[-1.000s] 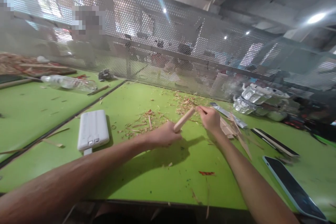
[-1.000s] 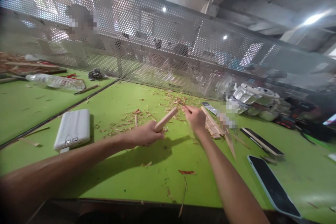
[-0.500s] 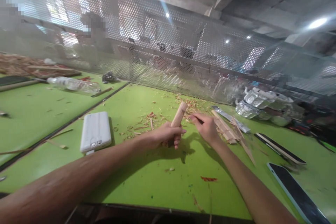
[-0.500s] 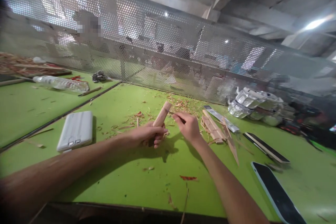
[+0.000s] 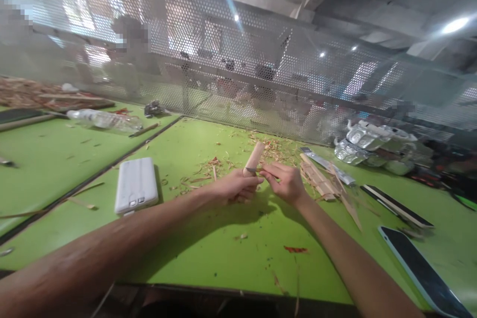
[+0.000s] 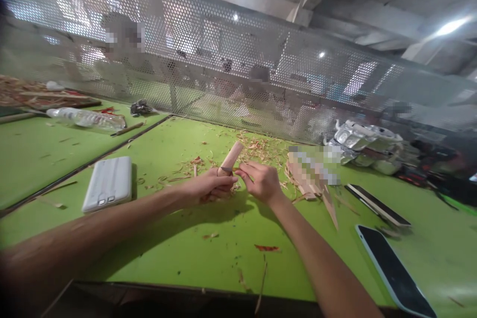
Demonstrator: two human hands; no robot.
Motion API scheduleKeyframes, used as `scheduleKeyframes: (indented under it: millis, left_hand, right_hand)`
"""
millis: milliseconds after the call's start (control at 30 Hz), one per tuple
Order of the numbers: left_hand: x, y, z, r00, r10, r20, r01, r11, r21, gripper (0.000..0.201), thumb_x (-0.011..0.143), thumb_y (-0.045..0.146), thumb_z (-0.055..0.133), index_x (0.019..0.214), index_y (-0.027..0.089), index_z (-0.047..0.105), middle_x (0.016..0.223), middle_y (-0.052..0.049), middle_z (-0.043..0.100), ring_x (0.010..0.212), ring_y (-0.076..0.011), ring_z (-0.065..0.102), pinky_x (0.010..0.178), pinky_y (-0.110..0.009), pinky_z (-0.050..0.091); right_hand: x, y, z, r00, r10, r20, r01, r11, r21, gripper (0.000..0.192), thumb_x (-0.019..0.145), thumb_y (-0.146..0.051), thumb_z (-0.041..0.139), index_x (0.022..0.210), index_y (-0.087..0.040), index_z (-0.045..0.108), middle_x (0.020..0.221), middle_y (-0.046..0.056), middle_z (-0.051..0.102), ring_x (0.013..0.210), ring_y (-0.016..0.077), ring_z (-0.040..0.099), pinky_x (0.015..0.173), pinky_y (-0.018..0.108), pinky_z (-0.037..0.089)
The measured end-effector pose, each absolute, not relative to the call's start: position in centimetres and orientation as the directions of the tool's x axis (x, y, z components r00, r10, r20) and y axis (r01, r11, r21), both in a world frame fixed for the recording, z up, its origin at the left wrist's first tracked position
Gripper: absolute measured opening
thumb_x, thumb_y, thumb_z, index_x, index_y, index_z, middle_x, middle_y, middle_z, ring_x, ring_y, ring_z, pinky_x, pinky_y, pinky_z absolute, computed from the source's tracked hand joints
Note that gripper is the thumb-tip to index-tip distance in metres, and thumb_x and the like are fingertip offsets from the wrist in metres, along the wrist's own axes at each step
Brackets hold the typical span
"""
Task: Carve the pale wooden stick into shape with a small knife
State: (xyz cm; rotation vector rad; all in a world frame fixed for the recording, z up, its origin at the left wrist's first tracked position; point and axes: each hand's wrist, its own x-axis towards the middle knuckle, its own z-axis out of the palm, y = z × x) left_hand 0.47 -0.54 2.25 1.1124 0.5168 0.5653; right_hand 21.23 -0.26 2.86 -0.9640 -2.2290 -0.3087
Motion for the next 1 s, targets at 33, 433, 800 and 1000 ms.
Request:
scheduleKeyframes:
  millis: [33,433,800,1000]
  left_hand:
    - [0.5,-0.5,2.2,0.751,0.651,-0.106,-0.166,0.343,0.925,0.036,0.089,0.031,0.071,0.073,0.020,0.041,0.053,0.012,0.034,0.041,-0.0025,0.028,0.041,-0.018,0.020]
    - [0.0,-0.8,2.4,0.746,0.653,-0.128,-0.089,0.289,0.953,0.030,0.090,0.034,0.072,0.078,0.019,0.048,0.058,0.010,0.041,0.044,-0.0040,0.036,0.043,-0.020,0.029]
    - [0.0,-0.5,1.9,0.778,0.622,-0.093,-0.111,0.281,0.953,0.036,0.087,0.042,0.074,0.081,0.019,0.047,0.062,0.009,0.047,0.050,-0.0048,0.044,0.049,-0.023,0.034]
    - [-0.3,0.6,1.4,0.739,0.670,-0.065,-0.147,0.255,0.956,0.042,0.085,0.048,0.075,0.078,0.019,0.046,0.059,0.009,0.044,0.049,-0.0059,0.042,0.050,-0.025,0.033]
  right_hand:
    - [21.4,-0.2,2.8,-0.508,0.543,0.669,0.712,0.702,-0.028,0.030,0.100,-0.035,0.056,0.096,-0.019,0.080,0.079,0.007,0.075,0.067,0.0169,0.067,0.061,0.025,0.048]
    - [22.1,0.6,2.9,-0.466,0.552,0.692,0.733,0.678,-0.048,0.033,0.101,-0.035,0.054,0.101,-0.018,0.082,0.083,0.007,0.078,0.065,0.0163,0.066,0.057,0.026,0.047]
    - [27.1,3.4,2.9,0.145,0.735,0.663,0.734,0.369,-0.570,0.046,0.091,-0.054,0.057,0.090,-0.014,0.079,0.074,0.009,0.075,0.065,0.0223,0.066,0.060,0.031,0.051]
    - [22.0,0.4,3.7,-0.217,0.690,0.691,0.736,0.581,-0.349,0.030,0.096,-0.043,0.058,0.091,-0.021,0.076,0.074,0.005,0.072,0.064,0.0199,0.065,0.061,0.030,0.051]
